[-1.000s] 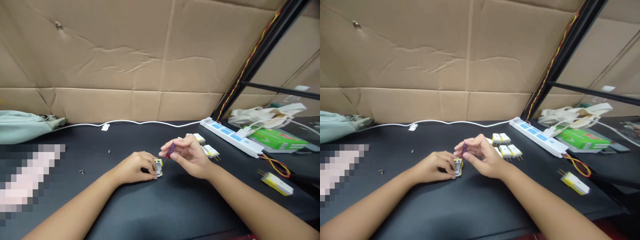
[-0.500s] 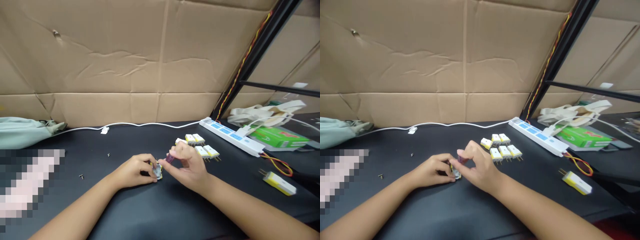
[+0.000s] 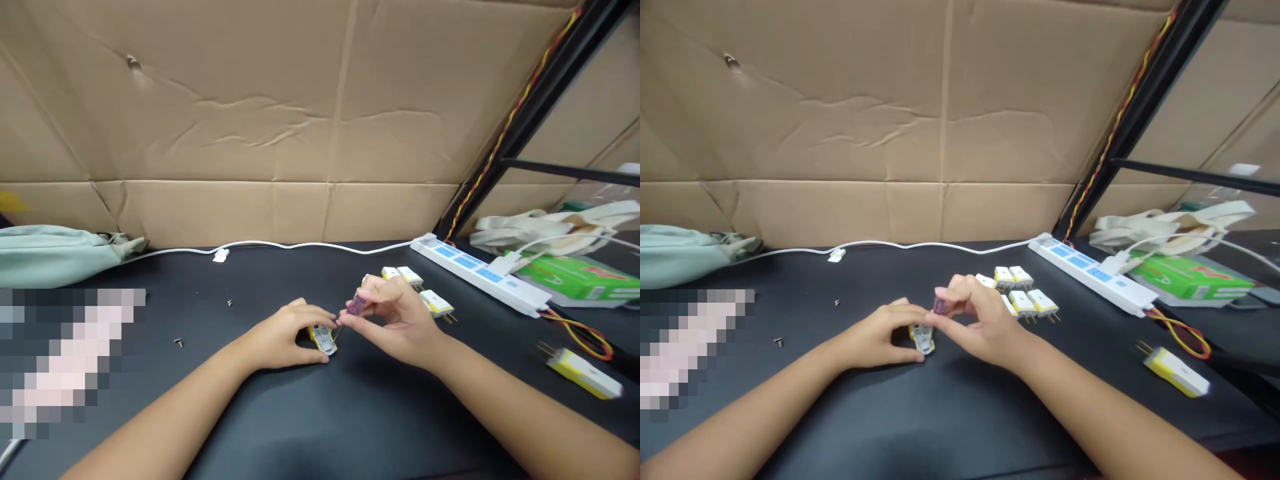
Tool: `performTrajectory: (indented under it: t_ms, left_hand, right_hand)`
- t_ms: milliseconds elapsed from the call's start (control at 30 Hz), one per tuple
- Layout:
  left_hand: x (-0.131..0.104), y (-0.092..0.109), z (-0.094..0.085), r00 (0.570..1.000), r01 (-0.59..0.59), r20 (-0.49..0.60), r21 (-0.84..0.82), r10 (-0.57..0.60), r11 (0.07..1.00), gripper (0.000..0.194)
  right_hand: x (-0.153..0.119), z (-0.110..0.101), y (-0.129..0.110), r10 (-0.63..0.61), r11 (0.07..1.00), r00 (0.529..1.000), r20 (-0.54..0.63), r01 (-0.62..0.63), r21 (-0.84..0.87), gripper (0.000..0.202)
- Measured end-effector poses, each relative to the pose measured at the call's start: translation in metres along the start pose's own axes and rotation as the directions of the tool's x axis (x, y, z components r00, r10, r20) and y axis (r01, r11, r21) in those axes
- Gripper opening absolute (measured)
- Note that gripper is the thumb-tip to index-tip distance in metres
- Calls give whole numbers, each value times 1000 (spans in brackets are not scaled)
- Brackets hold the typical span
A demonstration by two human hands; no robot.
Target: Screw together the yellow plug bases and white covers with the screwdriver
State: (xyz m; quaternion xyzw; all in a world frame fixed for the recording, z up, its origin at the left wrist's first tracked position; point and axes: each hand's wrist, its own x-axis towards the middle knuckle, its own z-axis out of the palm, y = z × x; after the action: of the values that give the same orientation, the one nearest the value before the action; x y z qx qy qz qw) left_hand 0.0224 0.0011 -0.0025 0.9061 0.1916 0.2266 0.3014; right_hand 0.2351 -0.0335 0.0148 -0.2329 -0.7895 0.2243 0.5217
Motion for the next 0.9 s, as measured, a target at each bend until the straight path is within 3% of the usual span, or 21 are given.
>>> performTrajectory:
  t_ms: [167,267,367,433,500,733,900]
  left_hand:
    - [-1,1,1,999,35,-28,-1,-35,999,41]
    - [-1,0,2,999,27,-41,-2,-27,1000,37]
    - [-1,0,1,999,18,-37,-5,-18,1000,35]
    - [-1,0,1,999,13,-32,-12,-14,1000,34]
    - [-1,-1,1,999,11,-35,-13,-12,1000,35]
    - [-1,-2,4,999,21,-49,14,-20,1000,38]
    - [-1,-3,4,998,42,-42,58,-40,997,37]
  right_hand:
    - [0,5,-4,-60,981,996,-61,47,-190,41]
    - [3,4,-9,-139,974,987,77,150,-169,48]
    - [2,1,-10,-25,999,990,141,31,-45,48]
    - [0,-1,-8,82,997,991,101,-82,-4,44]
    - [-1,-1,-6,117,993,990,72,-119,23,41]
    - [-5,5,-1,-24,998,999,28,25,-58,54]
    - [1,3,0,-6,981,1000,-26,0,-194,51]
